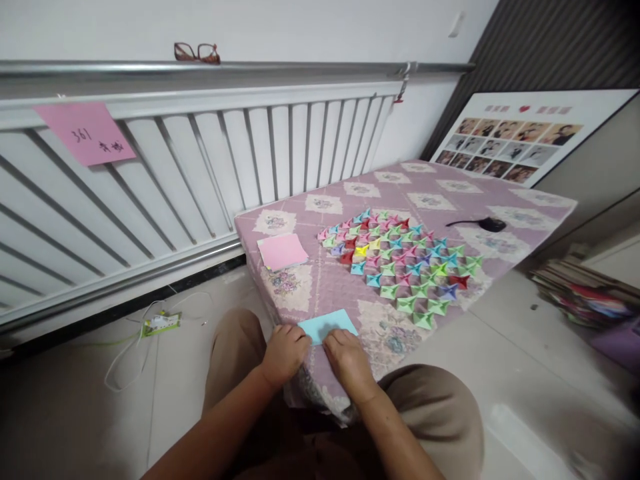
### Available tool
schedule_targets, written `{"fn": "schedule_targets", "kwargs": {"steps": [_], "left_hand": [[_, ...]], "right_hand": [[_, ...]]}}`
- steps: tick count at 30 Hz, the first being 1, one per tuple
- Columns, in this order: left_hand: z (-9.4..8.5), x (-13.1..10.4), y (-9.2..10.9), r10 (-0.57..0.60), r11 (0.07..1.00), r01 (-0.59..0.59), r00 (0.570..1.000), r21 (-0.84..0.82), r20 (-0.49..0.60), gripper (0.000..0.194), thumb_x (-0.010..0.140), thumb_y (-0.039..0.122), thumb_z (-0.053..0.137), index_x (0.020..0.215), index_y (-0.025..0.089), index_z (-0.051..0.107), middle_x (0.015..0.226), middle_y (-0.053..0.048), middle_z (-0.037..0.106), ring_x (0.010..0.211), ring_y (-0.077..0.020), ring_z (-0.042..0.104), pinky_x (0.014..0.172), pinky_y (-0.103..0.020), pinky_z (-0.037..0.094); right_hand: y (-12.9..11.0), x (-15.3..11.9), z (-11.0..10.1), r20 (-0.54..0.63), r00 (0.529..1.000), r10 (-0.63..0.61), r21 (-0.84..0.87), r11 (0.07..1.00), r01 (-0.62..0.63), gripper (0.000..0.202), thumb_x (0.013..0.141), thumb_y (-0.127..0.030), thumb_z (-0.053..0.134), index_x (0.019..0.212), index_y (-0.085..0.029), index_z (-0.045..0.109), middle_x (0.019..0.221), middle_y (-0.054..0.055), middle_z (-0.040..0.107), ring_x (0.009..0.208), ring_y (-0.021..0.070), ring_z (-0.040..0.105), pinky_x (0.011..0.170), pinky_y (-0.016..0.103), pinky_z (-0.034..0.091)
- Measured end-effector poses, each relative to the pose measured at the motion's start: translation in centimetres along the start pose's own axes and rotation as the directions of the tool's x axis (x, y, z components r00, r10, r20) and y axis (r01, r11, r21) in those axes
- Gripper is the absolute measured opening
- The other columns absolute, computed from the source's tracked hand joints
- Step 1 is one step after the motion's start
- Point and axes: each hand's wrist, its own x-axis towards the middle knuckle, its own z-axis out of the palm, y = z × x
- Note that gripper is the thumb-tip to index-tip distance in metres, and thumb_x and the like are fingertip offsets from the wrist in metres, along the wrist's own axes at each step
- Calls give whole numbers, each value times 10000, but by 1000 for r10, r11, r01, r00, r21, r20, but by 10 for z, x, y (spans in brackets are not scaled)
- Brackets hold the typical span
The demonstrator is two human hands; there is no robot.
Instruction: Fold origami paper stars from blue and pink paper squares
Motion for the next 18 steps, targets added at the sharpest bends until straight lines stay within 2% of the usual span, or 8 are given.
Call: {"fn": "schedule_targets", "kwargs": {"steps": [5,9,14,18], "left_hand": [[1,-9,0,24,999,-27,998,-42,-64,157,926,252,488,908,241,643,889,-19,626,855,-199,508,761,-364,354],[3,-11,4,-4,987,-19,990,-158,-143,169,875,272,566,1029,242,628,992,-27,622,935,-214,502,827,-375,367],[9,-5,-6,-138,950,103,986,-293,-99,156,855,182,554,942,239,671,958,-29,622,926,-201,514,867,-372,375],[11,0,-14,-230,876,186,972,-445,-48,119,840,200,579,864,231,691,914,-24,622,889,-182,526,868,-346,389]], "right_hand": [[-2,-3,-1,-3,1000,15,28,1000,-15,139,911,-195,506,824,-201,614,840,44,587,812,203,475,750,324,324],[-2,-7,0,-2,1000,17,65,998,-17,152,909,-179,498,802,-192,606,789,37,573,768,192,474,734,310,335],[0,-14,-1,-28,996,88,153,985,-82,98,885,-213,548,810,-187,606,818,41,585,788,196,487,760,317,338],[1,-16,-4,-9,981,192,182,965,-187,122,881,-282,567,801,-204,617,797,36,576,795,206,493,755,324,327]]}}
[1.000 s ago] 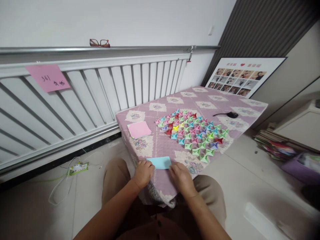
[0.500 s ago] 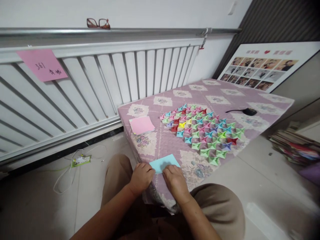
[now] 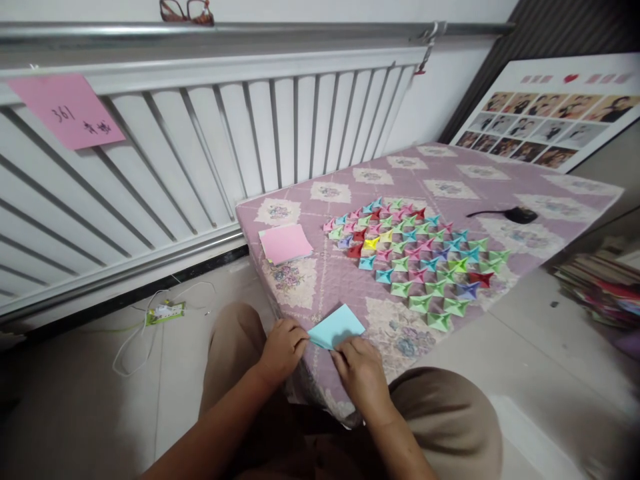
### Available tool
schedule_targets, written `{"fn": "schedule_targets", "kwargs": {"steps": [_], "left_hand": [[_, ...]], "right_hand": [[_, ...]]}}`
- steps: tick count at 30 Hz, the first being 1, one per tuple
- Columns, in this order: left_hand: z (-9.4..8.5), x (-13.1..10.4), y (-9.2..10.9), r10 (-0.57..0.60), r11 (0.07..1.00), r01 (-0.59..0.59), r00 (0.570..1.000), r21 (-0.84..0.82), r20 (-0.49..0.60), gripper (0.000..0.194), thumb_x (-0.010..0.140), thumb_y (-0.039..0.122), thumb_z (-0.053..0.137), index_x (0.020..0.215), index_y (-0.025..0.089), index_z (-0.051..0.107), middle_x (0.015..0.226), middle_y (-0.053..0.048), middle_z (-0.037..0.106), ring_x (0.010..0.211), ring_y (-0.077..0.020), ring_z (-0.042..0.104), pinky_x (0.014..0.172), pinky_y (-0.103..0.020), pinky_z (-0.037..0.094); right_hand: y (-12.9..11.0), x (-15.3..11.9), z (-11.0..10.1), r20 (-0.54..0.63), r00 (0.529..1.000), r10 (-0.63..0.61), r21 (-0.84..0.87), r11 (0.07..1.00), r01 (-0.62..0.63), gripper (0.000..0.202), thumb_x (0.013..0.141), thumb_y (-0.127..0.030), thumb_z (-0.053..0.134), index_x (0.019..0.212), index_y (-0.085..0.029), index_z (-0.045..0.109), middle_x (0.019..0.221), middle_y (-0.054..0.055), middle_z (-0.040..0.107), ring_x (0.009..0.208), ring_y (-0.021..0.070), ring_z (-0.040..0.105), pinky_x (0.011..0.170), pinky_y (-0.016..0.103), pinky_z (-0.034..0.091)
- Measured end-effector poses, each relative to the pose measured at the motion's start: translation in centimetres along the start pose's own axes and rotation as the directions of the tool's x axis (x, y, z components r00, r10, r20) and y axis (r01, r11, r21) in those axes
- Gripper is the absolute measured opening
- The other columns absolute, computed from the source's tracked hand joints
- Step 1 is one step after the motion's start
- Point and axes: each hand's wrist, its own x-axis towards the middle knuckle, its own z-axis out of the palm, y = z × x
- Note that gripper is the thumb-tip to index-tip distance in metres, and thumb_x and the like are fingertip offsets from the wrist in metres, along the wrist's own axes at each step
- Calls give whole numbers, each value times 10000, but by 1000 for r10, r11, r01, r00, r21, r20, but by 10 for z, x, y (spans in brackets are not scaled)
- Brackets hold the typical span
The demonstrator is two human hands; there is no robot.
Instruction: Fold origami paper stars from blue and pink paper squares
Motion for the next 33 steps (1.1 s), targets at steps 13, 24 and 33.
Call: {"fn": "schedule_targets", "kwargs": {"steps": [13,24,33], "left_hand": [[-4,10,9,-245,955,248,969,-161,37,85,775,194,618,717,199,679,798,-11,588,800,-160,547,749,-284,394],[-7,18,9,-251,961,258,965,-100,79,187,815,245,587,639,182,586,742,-1,552,742,-145,525,695,-270,352],[-8,26,8,-266,964,267,957,11,119,191,807,267,598,635,195,557,734,-2,569,719,-155,520,663,-278,339]], "right_hand": [[-5,16,-3,19,990,137,-94,986,-135,293,916,-383,477,737,-212,633,749,41,595,742,189,533,704,302,316],[-1,26,-2,39,988,150,-128,981,-143,351,907,-423,480,650,-205,581,679,27,566,666,168,522,672,286,330],[-3,29,-2,2,988,157,-137,978,-156,354,893,-407,492,607,-209,559,649,23,559,620,154,504,638,281,322]]}}
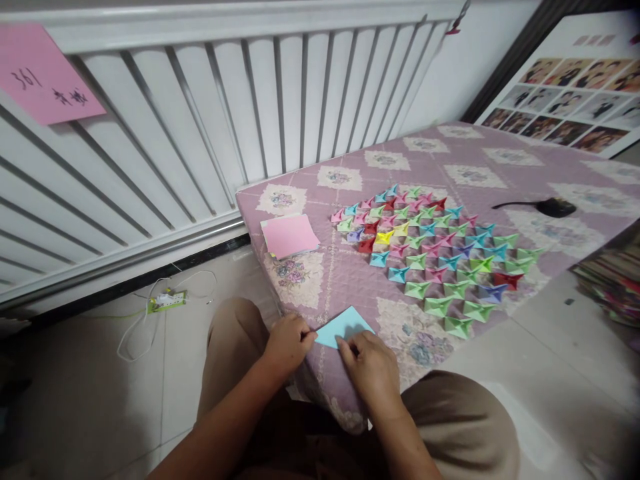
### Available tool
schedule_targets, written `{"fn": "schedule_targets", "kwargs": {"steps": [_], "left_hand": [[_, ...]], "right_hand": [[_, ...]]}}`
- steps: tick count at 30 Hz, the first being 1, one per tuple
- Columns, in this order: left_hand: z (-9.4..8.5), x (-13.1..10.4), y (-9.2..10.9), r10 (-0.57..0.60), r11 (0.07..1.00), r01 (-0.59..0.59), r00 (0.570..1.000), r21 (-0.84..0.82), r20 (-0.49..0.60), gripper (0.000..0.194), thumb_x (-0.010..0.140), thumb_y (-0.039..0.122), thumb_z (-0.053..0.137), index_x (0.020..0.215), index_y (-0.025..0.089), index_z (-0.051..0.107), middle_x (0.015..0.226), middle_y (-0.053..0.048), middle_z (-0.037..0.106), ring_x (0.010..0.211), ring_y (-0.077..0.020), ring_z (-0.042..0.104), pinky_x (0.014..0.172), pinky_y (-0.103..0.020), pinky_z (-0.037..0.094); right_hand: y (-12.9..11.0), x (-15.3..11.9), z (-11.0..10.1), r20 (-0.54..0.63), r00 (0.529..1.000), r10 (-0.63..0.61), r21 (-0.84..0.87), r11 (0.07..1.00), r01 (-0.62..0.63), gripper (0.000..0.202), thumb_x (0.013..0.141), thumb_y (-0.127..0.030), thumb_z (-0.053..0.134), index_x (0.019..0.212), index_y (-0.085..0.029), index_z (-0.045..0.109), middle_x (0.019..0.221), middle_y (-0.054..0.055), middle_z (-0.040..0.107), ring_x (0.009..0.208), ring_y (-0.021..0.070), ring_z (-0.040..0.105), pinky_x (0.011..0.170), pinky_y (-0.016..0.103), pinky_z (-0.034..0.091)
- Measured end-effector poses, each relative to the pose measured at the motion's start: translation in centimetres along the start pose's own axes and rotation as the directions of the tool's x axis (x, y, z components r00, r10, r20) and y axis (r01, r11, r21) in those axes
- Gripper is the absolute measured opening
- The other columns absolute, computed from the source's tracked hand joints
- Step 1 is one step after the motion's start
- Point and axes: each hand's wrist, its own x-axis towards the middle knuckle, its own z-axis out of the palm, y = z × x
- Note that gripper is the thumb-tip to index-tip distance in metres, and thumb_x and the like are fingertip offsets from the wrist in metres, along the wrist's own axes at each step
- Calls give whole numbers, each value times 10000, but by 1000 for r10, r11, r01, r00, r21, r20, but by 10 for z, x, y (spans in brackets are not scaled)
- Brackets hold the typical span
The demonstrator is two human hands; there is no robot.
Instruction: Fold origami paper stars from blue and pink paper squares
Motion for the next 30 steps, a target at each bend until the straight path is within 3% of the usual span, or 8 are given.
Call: {"fn": "schedule_targets", "kwargs": {"steps": [22,30], "left_hand": [[3,2,-1,16,994,-21,999,105,41,150,816,270,590,693,195,551,799,-13,571,757,-164,531,668,-273,349],[1,-2,2,49,982,-55,998,178,37,103,845,300,591,841,199,574,888,-30,601,890,-208,531,792,-333,365]], "right_hand": [[-1,1,3,-9,1000,12,-50,999,-13,342,867,-408,536,587,-213,561,637,18,564,618,157,504,626,286,307],[-3,1,1,10,999,42,-72,997,-41,321,856,-377,558,582,-210,564,642,19,570,628,156,509,617,285,294]]}}
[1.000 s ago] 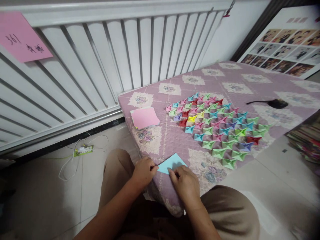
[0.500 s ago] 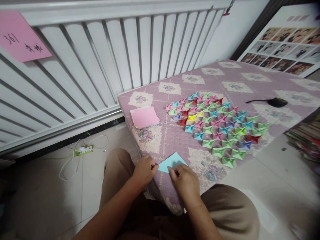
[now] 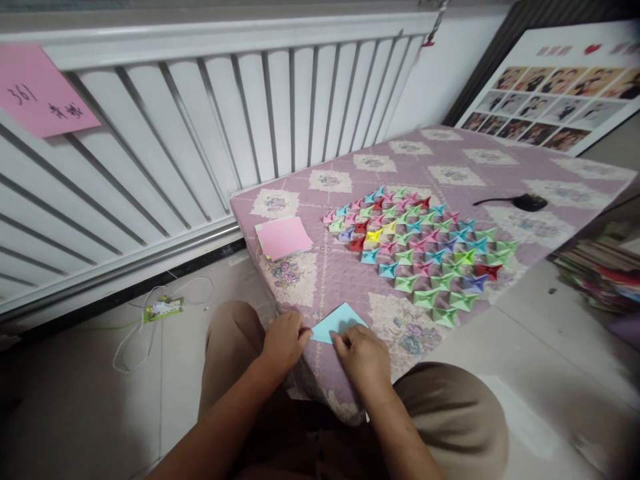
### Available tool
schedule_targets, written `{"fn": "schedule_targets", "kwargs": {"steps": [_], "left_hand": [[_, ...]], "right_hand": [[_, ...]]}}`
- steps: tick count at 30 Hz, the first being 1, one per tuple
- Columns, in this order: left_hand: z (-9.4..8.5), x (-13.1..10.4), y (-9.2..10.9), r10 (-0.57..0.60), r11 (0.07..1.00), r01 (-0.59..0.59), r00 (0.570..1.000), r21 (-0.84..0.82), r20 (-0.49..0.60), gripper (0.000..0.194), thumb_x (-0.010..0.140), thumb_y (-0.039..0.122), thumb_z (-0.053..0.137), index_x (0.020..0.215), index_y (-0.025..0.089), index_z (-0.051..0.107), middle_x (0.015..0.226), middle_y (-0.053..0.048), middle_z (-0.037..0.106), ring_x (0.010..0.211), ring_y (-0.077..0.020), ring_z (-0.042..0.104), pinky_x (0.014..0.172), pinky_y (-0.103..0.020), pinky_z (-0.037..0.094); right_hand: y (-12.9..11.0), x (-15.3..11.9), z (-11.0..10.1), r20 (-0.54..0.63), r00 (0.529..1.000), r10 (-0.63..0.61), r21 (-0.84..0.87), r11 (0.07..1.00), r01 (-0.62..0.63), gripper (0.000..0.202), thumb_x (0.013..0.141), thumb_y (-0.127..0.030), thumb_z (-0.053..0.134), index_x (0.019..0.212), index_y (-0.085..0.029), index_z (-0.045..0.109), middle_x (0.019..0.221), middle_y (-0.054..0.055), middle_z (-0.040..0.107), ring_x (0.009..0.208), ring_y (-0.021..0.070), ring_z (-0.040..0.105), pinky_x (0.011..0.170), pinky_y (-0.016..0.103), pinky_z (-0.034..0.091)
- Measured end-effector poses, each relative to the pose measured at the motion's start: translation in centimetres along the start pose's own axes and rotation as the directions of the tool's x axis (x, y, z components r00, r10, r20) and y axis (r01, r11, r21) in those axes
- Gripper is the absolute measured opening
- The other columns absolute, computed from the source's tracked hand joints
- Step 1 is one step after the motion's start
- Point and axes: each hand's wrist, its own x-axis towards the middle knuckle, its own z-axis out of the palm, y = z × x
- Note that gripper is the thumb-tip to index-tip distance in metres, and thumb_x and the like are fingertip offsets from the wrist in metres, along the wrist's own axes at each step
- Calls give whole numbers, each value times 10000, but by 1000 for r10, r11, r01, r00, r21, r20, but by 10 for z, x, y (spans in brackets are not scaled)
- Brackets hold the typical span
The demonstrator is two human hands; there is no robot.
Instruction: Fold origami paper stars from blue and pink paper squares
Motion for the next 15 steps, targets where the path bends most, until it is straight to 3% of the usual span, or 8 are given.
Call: {"fn": "schedule_targets", "kwargs": {"steps": [2,4,6,8,11,15], "left_hand": [[-2,-1,3,77,993,-75,997,92,-26,103,874,286,564,929,206,598,959,-50,605,956,-231,511,835,-368,352],[-5,-2,7,240,960,-235,971,154,-12,152,907,255,519,1029,236,608,1062,-57,602,1027,-243,482,864,-385,335],[-9,0,8,425,892,-427,904,151,47,217,930,236,484,1109,277,599,1178,-43,583,1087,-237,454,887,-383,323],[-12,3,8,538,828,-549,835,117,111,252,941,239,471,1157,299,587,1248,-26,566,1121,-224,443,903,-375,314],[-14,6,6,574,798,-592,803,111,160,274,942,244,475,1185,320,576,1267,-10,571,1124,-214,451,914,-372,300],[-12,7,2,609,765,-625,780,154,144,284,936,234,480,1196,311,566,1286,-13,564,1079,-228,469,875,-377,296]], "right_hand": [[-1,0,-1,9,1000,6,-11,1000,-6,299,843,-370,581,589,-212,566,649,19,574,641,162,516,622,287,295],[-1,-1,-1,12,1000,3,-9,1000,-3,282,835,-360,595,596,-213,565,657,19,577,652,165,523,628,286,300],[-2,-2,-1,7,1000,2,7,1000,-2,269,837,-357,591,613,-211,563,665,22,581,661,168,530,634,284,308],[0,-3,0,-11,1000,12,42,999,-12,233,843,-358,578,666,-206,571,683,26,590,669,171,538,642,282,321],[6,-5,2,-58,998,13,145,989,-5,187,864,-330,533,735,-198,565,690,25,595,656,167,537,646,279,344],[16,-12,2,-145,989,-17,335,940,66,172,899,-237,449,777,-194,562,724,31,595,707,170,542,688,277,392]]}}
